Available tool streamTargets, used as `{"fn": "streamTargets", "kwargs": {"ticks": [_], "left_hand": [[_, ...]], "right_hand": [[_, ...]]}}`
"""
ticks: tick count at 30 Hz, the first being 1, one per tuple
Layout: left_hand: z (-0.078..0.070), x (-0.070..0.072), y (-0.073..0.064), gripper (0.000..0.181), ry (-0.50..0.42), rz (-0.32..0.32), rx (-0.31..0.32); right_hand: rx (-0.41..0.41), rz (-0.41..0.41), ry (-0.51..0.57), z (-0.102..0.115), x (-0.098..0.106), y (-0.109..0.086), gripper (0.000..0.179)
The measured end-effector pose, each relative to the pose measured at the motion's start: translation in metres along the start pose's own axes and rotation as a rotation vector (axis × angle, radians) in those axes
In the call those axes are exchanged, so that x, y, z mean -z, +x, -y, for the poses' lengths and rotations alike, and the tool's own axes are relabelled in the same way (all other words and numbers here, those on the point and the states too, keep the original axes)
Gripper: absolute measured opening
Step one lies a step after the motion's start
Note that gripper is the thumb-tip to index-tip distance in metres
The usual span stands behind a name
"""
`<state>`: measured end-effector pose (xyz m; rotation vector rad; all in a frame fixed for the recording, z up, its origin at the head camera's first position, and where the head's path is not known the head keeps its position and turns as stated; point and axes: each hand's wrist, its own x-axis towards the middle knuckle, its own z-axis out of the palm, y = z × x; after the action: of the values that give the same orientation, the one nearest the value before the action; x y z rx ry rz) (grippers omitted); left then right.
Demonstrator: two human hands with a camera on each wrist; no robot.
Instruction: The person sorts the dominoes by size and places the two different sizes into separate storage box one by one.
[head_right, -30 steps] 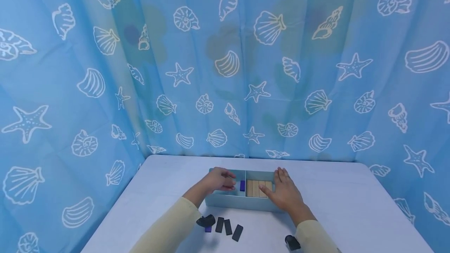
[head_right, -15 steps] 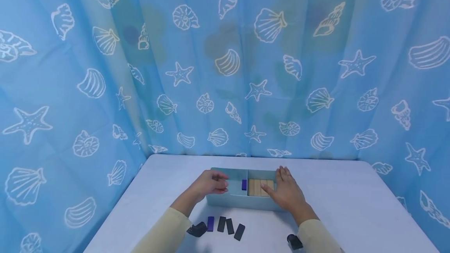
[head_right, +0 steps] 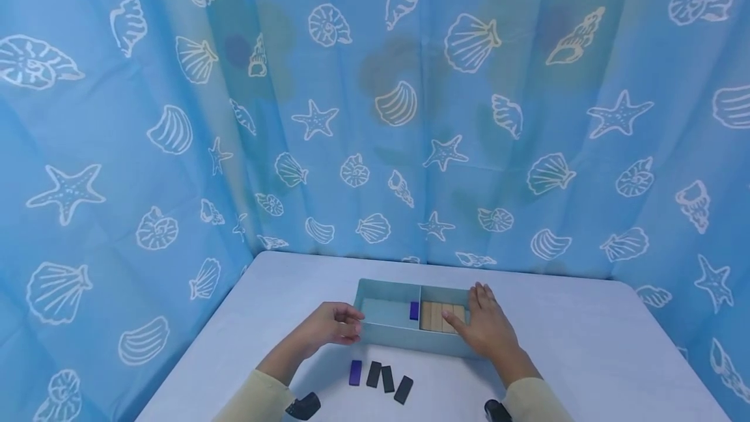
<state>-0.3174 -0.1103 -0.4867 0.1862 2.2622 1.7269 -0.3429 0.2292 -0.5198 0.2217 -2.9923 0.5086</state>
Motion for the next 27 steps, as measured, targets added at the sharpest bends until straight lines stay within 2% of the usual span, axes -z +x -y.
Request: {"fn": "streamTargets", "kwargs": {"ticks": [7, 15, 18, 22, 27], "left_hand": [[0.024, 0.008, -0.009, 0.021, 0.006, 0.005, 0.072], [0.050, 0.002, -0.016, 0.020, 0.056, 0.039, 0.110], [0.055, -0.001, -0.019, 0.020, 0.085, 0.032, 0.094], [0.057, -0.006, -0.023, 0.022, 0.167, 0.017, 0.066], [0.052, -0.011, -0.027, 0.025, 0.262, -0.011, 0.090]], "right_hand": [[-0.008, -0.003, -0.019, -0.001, 0.002, -0.001, 0.106], [0.002, 0.004, -0.003, -0.002, 0.000, -0.001, 0.108], [0.004, 0.005, -0.010, -0.002, -0.002, 0.000, 0.108], [0.005, 0.008, -0.014, -0.004, -0.004, 0.000, 0.108], [0.011, 0.012, -0.007, -0.003, -0.003, -0.001, 0.107]]}}
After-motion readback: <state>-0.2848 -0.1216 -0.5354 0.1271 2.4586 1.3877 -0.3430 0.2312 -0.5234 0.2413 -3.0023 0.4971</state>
